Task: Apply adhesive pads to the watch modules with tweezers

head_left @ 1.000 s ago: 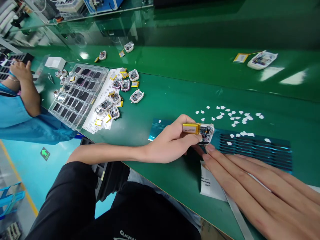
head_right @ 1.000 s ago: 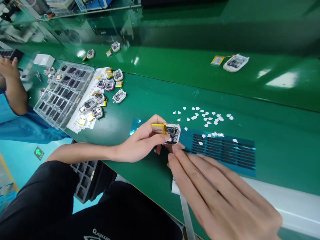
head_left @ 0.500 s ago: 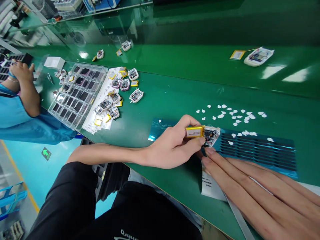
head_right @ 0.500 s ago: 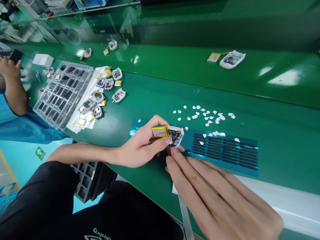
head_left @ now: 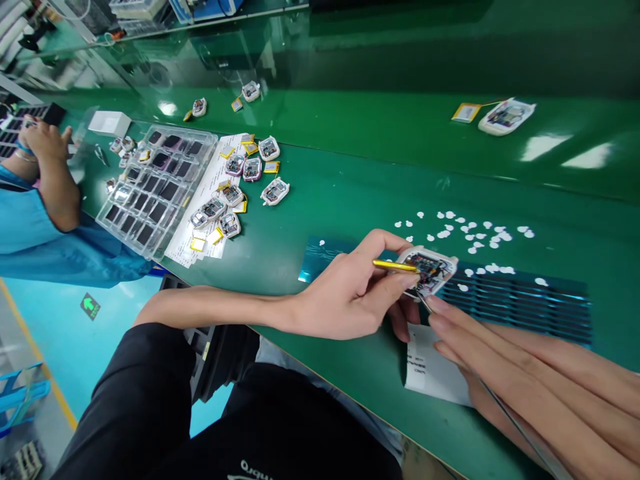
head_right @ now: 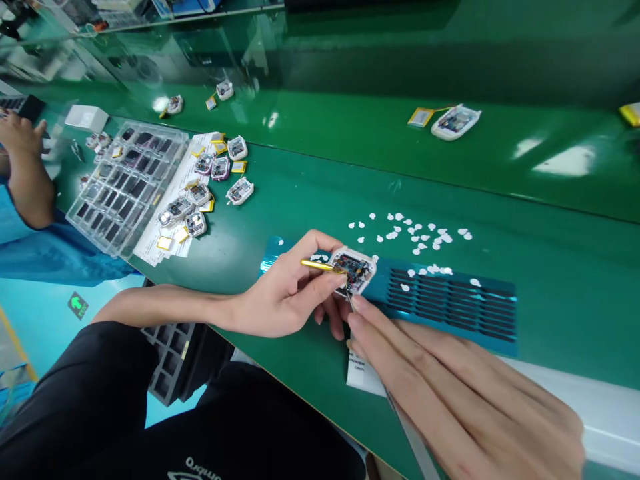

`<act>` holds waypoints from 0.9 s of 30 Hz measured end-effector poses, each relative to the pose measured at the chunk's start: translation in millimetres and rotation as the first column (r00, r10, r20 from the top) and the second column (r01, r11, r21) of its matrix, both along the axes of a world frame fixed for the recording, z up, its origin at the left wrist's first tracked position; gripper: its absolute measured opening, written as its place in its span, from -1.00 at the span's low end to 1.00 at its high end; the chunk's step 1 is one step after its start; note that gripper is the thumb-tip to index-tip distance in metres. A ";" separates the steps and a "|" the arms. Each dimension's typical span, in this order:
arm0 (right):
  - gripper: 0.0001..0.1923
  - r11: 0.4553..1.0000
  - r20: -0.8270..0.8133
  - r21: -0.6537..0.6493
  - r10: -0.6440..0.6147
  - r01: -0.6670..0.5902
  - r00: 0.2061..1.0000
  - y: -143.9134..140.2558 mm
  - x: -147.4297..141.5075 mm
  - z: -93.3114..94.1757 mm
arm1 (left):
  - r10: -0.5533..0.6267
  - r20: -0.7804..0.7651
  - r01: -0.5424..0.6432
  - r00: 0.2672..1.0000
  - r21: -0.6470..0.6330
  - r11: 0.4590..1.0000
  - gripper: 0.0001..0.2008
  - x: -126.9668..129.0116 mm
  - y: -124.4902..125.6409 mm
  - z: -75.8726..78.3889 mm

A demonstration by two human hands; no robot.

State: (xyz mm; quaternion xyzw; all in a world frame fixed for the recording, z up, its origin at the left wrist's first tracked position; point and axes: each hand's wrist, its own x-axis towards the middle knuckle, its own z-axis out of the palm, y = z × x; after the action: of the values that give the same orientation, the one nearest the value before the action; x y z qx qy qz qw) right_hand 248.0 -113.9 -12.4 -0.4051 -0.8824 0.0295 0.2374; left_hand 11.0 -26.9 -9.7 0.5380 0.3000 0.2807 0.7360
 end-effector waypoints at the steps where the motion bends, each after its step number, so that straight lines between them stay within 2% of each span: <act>1: -0.31 0.999 0.006 0.020 0.028 -0.028 1.000 2.1 -2.0 1.0 | 0.000 -0.001 0.000 1.000 0.001 1.000 -0.68 0.5 0.0 -1.3; 5: -0.43 0.999 -0.002 0.041 0.022 -0.022 1.000 4.7 -5.4 1.6 | 0.008 -0.007 -0.008 1.000 -0.006 1.000 -0.69 1.9 3.9 -4.4; 6: -0.44 0.999 -0.009 0.044 0.029 -0.028 1.000 4.6 -4.8 1.7 | 0.029 -0.033 -0.028 0.999 0.033 0.999 -0.70 1.4 7.3 -4.7; 8: -0.44 0.997 -0.017 0.057 0.043 -0.042 0.999 5.4 -2.9 3.7 | 0.114 -0.130 -0.086 0.985 0.201 0.976 -0.72 -1.4 19.1 -6.3; 10: -0.42 0.993 0.020 0.080 0.086 -0.088 0.996 7.8 -1.8 8.4 | 0.234 -0.244 -0.115 0.941 0.419 0.901 -0.76 -6.9 37.1 -10.1; 12: -0.39 0.987 0.062 0.102 0.119 -0.125 0.991 11.0 -3.4 13.9 | 0.341 -0.319 -0.112 0.884 0.565 0.817 -0.79 -14.4 58.5 -16.0; 14: -0.36 0.986 0.085 0.113 0.116 -0.126 0.990 13.9 -8.3 16.9 | 0.425 -0.347 -0.122 0.836 0.638 0.760 -0.82 -22.2 79.5 -22.2; 16: -0.37 0.979 0.048 0.185 0.076 -0.083 0.996 16.0 -15.6 15.8 | 0.499 -0.356 -0.151 0.790 0.677 0.721 -0.89 -28.7 98.3 -26.3; 18: -0.34 0.956 -0.021 0.291 0.052 -0.044 0.998 18.2 -23.4 12.8 | 0.574 -0.434 -0.117 0.694 0.718 0.686 -0.90 -33.7 116.9 -26.8; 20: -0.25 0.933 -0.069 0.359 0.048 -0.020 0.996 20.8 -29.6 11.1 | 0.644 -0.543 -0.011 0.538 0.760 0.650 -0.85 -38.6 138.4 -23.6; 22: -0.17 0.920 -0.072 0.390 0.068 -0.034 0.995 23.2 -32.9 12.1 | 0.688 -0.586 0.059 0.428 0.778 0.626 -0.86 -45.3 164.3 -17.6; 24: -0.16 0.906 -0.075 0.420 0.094 -0.054 0.993 25.1 -33.5 14.5 | 0.720 -0.602 0.088 0.344 0.784 0.614 -0.84 -55.3 192.6 -10.6; 27: -0.14 0.900 -0.085 0.433 0.091 -0.046 0.992 26.9 -31.6 17.1 | 0.754 -0.629 0.092 0.188 0.776 0.624 -0.70 -77.0 230.6 -1.3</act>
State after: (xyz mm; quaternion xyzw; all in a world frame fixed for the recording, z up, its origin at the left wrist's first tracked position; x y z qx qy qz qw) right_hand 216.4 -87.0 4.6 -0.3095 -0.8674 -0.1367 0.3650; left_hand -66.0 203.8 -11.0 0.7237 0.6680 0.1609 0.0640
